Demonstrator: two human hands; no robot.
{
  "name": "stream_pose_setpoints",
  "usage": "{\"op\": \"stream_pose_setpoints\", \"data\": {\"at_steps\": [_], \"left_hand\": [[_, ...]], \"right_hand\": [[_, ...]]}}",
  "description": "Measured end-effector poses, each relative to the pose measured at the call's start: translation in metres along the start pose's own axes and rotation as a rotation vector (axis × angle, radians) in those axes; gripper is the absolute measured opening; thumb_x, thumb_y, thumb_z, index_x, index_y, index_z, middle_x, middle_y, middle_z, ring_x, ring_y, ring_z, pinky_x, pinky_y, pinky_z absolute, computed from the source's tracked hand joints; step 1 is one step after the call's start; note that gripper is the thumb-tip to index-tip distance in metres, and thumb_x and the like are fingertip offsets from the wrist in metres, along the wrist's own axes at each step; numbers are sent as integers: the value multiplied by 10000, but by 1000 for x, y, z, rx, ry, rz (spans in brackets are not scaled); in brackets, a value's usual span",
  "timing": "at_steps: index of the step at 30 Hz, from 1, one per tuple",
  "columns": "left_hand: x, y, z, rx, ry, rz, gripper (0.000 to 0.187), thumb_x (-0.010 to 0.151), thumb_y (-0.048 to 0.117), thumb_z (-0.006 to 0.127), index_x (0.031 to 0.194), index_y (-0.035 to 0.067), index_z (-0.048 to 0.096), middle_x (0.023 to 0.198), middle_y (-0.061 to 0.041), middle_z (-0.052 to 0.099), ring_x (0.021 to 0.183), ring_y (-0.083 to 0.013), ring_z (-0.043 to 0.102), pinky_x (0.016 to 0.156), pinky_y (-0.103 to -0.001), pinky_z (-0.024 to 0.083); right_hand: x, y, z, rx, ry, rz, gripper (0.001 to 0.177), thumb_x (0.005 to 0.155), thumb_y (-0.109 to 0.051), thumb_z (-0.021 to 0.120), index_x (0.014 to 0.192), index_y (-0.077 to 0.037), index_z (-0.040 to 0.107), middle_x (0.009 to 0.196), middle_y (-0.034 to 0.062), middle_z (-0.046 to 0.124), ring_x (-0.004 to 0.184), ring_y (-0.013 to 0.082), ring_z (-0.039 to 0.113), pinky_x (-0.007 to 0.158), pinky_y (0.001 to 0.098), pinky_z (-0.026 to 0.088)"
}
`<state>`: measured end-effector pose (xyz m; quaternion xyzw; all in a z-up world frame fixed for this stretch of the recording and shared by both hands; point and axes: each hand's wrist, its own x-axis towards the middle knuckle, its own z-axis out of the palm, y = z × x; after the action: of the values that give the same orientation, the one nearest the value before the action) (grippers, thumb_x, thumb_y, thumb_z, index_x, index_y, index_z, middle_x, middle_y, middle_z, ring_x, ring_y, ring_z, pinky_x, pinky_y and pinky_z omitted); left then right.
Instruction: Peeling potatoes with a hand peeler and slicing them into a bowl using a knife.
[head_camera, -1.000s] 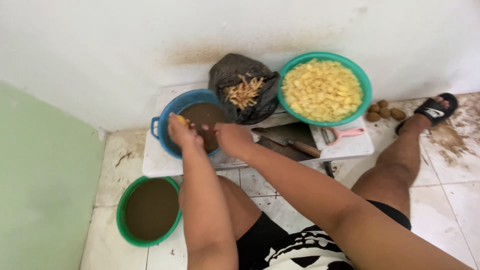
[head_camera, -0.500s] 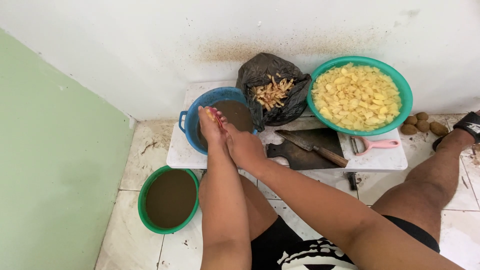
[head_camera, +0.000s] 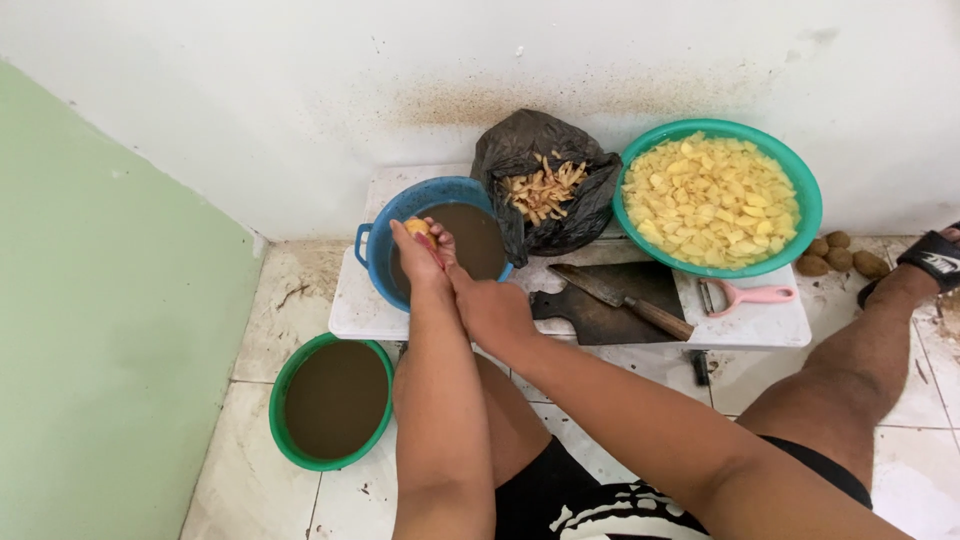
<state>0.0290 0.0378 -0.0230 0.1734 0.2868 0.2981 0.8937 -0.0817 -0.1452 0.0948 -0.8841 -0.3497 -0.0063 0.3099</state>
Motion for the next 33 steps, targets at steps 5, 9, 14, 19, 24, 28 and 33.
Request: {"op": "stream_pose_setpoints", "data": {"at_steps": [5, 9, 14, 19, 24, 28, 33], "left_hand": [[-23, -8, 15, -59, 4, -89, 410, 1026, 421, 598, 1058, 18, 530, 832, -132, 636, 613, -200, 609, 508, -259, 495], [-18, 3, 21, -135, -33, -117, 418, 1046, 420, 554, 988, 8, 517, 807, -107, 602, 610, -185, 581, 511, -253, 464], [16, -26, -6, 34, -16, -83, 450, 1037, 417, 554, 1035, -33, 536, 865, -172, 628, 625, -238, 586, 521, -327, 464], [0, -13, 4, -17, 71, -69, 431, 1024, 417, 579, 1032, -12, 531, 838, -140, 612, 614, -208, 597, 512, -301, 483], [-23, -15, 21, 12, 85, -65, 444, 1014, 424, 593, 1007, -16, 537, 831, -146, 619, 602, -204, 599, 498, -299, 475], [-29, -7, 18, 56, 79, -23, 472, 1011, 410, 574, 1003, -61, 600, 816, -159, 630, 626, -214, 612, 516, -321, 501], [-38, 3, 28, -75, 125, -73, 472, 992, 445, 596, 975, -26, 584, 771, -100, 605, 596, -169, 591, 501, -267, 494]], "right_hand": [[13, -8, -18, 4, 83, -32, 261, 1037, -153, 431, 1065, -43, 666, 603, 198, 659, 569, 345, 673, 542, 390, 531], [-1, -2, -8, -67, 107, -92, 289, 1059, -159, 387, 1199, -74, 626, 614, 146, 655, 561, 277, 657, 533, 395, 530], [7, -5, -16, -106, 94, -39, 347, 1043, -98, 398, 1342, -33, 561, 620, 160, 665, 557, 342, 665, 540, 448, 503], [2, 13, 7, -28, 73, -28, 345, 1072, -186, 378, 1341, -108, 579, 632, 150, 671, 557, 264, 666, 532, 392, 530], [16, 13, 0, -61, 13, -45, 369, 1073, -164, 465, 1385, -16, 596, 683, 274, 674, 587, 406, 663, 540, 419, 519], [18, 11, 10, -128, 55, -27, 422, 1056, -183, 424, 1456, -88, 520, 692, 167, 709, 626, 335, 705, 554, 447, 540], [1, 11, 14, -137, 1, -49, 461, 1029, -141, 454, 1486, -79, 468, 718, 215, 710, 657, 392, 710, 570, 494, 539]]}}
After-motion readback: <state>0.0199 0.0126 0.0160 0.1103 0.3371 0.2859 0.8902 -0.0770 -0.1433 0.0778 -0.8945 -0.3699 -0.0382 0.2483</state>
